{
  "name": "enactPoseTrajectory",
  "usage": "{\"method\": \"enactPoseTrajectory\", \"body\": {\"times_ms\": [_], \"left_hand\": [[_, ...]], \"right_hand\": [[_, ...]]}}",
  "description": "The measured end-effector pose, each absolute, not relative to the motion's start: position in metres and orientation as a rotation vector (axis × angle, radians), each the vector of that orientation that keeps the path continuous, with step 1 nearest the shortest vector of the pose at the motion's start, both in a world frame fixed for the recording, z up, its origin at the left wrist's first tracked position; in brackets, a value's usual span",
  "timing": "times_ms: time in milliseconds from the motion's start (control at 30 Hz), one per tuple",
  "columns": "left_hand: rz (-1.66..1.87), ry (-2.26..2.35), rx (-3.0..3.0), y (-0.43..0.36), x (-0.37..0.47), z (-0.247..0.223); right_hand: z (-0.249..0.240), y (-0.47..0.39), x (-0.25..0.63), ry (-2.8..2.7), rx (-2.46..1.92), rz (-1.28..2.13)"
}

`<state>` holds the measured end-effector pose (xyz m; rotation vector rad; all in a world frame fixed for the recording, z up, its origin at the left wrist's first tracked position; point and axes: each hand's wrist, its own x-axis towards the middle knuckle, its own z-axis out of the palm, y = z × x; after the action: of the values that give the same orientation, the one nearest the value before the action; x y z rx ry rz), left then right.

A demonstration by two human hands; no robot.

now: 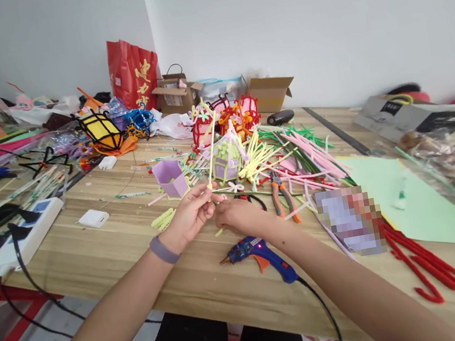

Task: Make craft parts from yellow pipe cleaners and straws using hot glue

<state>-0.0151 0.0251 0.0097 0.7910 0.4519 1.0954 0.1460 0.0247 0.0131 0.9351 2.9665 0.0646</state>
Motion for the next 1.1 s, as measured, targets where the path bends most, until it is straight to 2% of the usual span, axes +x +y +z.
{"method": "enactPoseTrajectory", "body": {"times_ms": [100,167,233,333,500,633,700,733,867,933,1100], "left_hand": [[1.094,0.483,0.825,0.024,-0.015,0.009],[1.09,0.501,0.837,0.024,-0.016,0.009],[1.085,0.518,0.828,0.024,-0.016,0.009],[1.07,0.538,0.798,0.024,-0.016,0.011],[1.054,0.515,0.774,0.024,-0.018,0.014],[1.093,0.539,0.747,0.026,-0.02,0.014],[1.095,0.55,0.752,0.027,-0.019,0.013],[1.087,0.553,0.761,0.027,-0.019,0.012],[1.042,0.558,0.798,0.024,-0.016,0.012],[1.041,0.561,0.799,0.023,-0.016,0.013],[1.11,0.582,0.815,0.024,-0.015,0.012]], "right_hand": [[0.028,0.006,0.158,2.937,1.181,0.132],[0.038,-0.02,0.17,2.751,1.628,0.118],[0.042,-0.049,0.181,2.479,1.942,-0.036],[0.034,-0.085,0.193,2.204,2.022,-0.476],[0.012,-0.105,0.196,2.459,2.164,-0.662],[0.014,-0.112,0.202,2.587,2.33,-0.908],[0.017,-0.115,0.206,2.55,2.456,-1.152],[0.019,-0.115,0.207,2.525,2.447,-1.377],[0.029,-0.099,0.2,2.371,2.015,-2.434],[0.033,-0.083,0.191,2.32,1.973,-2.635],[0.026,-0.046,0.181,2.251,1.954,-2.852]]}}
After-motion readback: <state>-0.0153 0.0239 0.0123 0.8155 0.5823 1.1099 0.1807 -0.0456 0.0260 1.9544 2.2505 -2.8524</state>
